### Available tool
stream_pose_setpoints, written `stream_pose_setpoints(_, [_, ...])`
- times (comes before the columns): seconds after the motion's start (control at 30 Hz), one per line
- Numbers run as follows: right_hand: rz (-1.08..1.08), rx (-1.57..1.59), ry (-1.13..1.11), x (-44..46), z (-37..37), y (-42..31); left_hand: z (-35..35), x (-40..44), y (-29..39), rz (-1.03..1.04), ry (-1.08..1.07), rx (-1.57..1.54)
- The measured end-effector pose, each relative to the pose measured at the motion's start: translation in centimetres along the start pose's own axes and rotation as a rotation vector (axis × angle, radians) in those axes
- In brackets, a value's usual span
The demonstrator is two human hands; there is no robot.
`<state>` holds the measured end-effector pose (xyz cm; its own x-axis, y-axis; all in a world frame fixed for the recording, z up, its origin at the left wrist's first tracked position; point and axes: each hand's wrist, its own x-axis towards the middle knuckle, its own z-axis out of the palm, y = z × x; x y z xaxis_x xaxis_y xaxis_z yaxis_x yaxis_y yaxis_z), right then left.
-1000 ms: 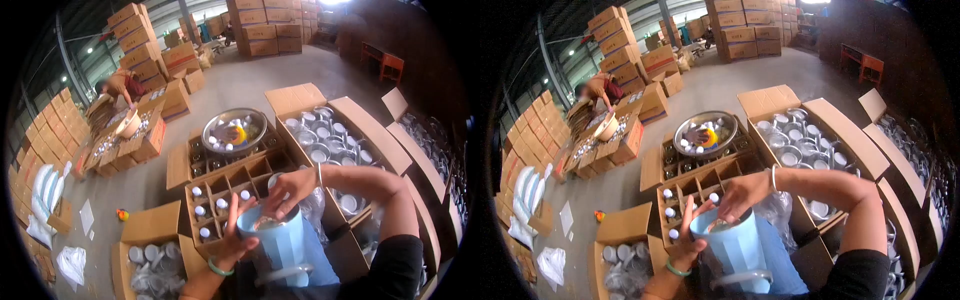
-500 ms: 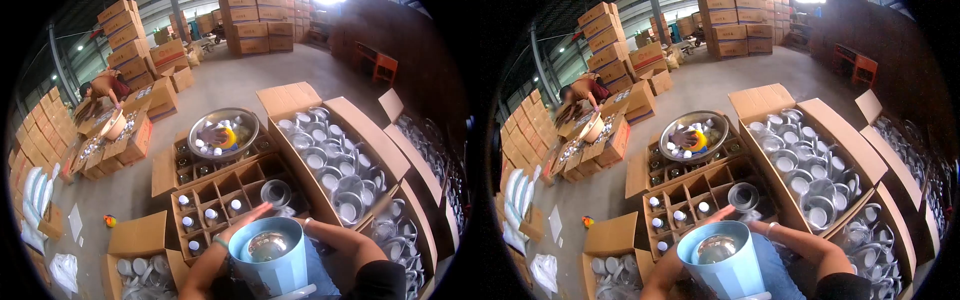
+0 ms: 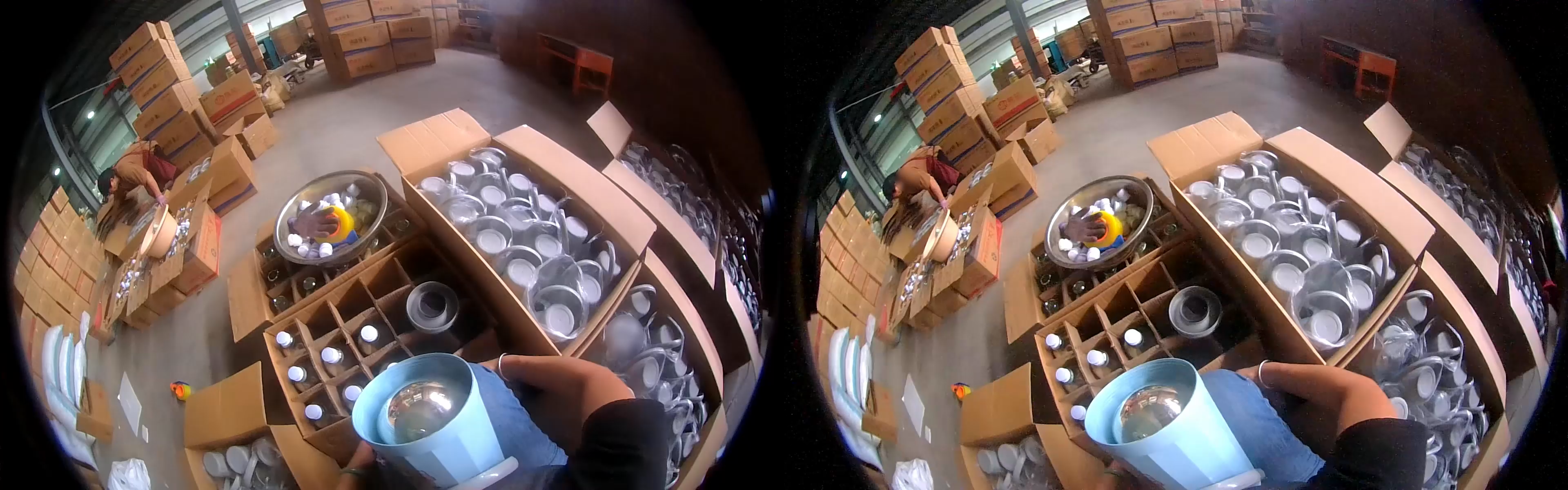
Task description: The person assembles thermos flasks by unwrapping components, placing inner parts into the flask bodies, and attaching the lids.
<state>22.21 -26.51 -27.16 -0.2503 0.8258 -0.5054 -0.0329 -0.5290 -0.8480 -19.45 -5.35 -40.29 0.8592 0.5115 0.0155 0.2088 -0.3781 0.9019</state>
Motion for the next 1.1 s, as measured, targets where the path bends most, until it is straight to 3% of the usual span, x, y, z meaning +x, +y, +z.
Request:
stream_pose_setpoints(0.13, [-0.092,0.395,0.01,-1.4,2.2,-4.8,0.5,0.4,0.7,-0.092,0.066,0.016])
stream_pose_setpoints(0.17, [0.063,0.397,0.079,-3.8,2.0,-10.3,0.3,0.9,1.1,-0.103,0.088,0.013])
stream_pose_setpoints(0.2, [-0.287,0.432,-0.153,-3.0,-0.6,-11.5,0.2,1.4,1.8,-0.109,0.112,0.006])
stream_pose_setpoints(0.23, [-0.448,0.212,0.037,-5.1,-0.8,-18.4,-0.2,1.9,2.9,-0.112,0.14,-0.009])
stream_pose_setpoints(0.3, [-0.784,0.396,0.118,-5.6,-4.6,-27.7,-1.6,3.5,4.6,-0.111,0.194,-0.011])
stream_pose_setpoints(0.37, [-0.896,0.374,0.405,-4.7,-11.7,-36.5,-3.1,5.5,7.3,-0.104,0.261,-0.028])
stream_pose_setpoints(0.43, [-0.767,0.09,0.954,-5.2,-14.0,-41.7,-4.6,7.5,10.3,-0.088,0.339,-0.069])
stream_pose_setpoints(0.5, [-0.203,-0.803,1.063,-1.7,-15.3,-41.0,-6.1,9.2,12.9,-0.063,0.41,-0.102])
stream_pose_setpoints(0.53, [-0.15,-0.988,0.902,-0.4,-14.0,-38.3,-6.9,10.1,14.3,-0.053,0.452,-0.117])
stream_pose_setpoints(0.63, [-0.195,-1.009,0.323,2.0,-7.9,-24.7,-8.6,11.7,16.6,-0.007,0.514,-0.161])
stream_pose_setpoints(0.73, [0.013,-1.354,0.354,1.6,-4.2,-13.4,-9.7,12.8,17.7,0.015,0.546,-0.193])
stream_pose_setpoints(0.87, [-0.46,-1.368,0.699,3.2,-6.3,-5.3,-10.1,12.8,18.5,0.004,0.563,-0.222])
stream_pose_setpoints(0.97, [-0.516,-1.399,0.716,3.3,-7.6,-4.9,-10.0,12.5,19.0,-0.006,0.57,-0.221])
stream_pose_setpoints(1.1, [-0.856,-1.338,0.895,3.7,-8.1,-7.4,-9.4,13.5,20.4,0.024,0.521,-0.254])
